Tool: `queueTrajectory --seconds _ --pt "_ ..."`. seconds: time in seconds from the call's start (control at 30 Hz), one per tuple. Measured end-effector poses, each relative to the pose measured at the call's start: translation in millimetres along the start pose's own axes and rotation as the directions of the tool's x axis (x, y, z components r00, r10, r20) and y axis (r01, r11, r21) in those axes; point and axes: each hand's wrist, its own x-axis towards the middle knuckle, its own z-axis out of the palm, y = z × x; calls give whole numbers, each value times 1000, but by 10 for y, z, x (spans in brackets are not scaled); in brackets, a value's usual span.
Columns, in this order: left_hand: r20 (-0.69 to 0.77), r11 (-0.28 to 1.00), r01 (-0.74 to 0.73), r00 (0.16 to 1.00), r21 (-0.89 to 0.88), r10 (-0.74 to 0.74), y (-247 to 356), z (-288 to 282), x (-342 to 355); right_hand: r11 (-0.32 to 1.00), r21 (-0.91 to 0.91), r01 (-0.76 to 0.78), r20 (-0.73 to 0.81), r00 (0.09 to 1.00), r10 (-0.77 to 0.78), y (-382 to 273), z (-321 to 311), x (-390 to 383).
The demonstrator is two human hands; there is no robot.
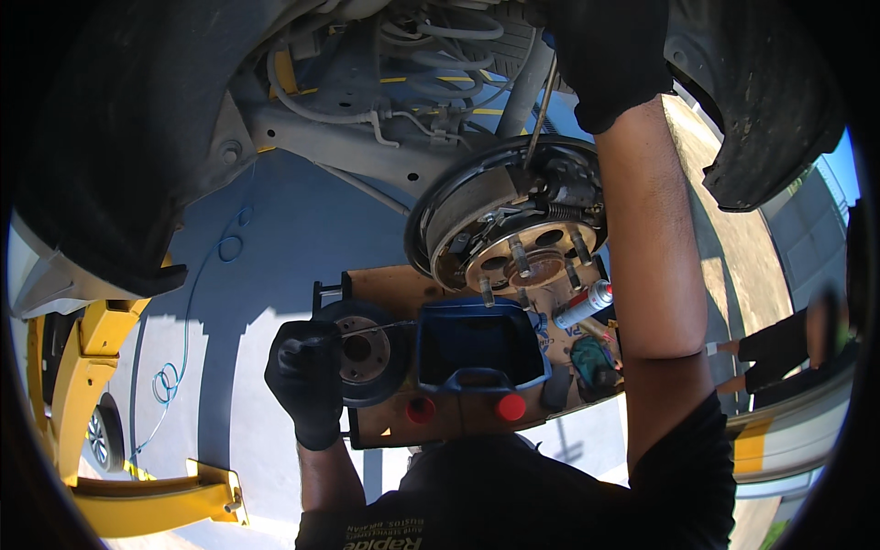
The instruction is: The person works on a car's rear drum brake assembly while the vehicle is on a lift. They use a screwdriver to adjust internal components, then remove the brake drum, inspect the interior, and place the drum back onto the hub.
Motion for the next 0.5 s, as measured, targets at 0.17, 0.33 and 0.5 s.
queueTrajectory --seconds 0.17,0.33,0.5 --pt "-81 969 -174 984 -175 162 170 159 426 864 -292 409 70 910 -408 204 -20 55" --pt "-122 930 -345 936 -125 330 573 205 781 958 -241 153 123 984 -127 213 239 -11" --pt "-35 788 -615 787 19 616 738 690 1128 652 -529 543 186 824 -535 339 14 120"
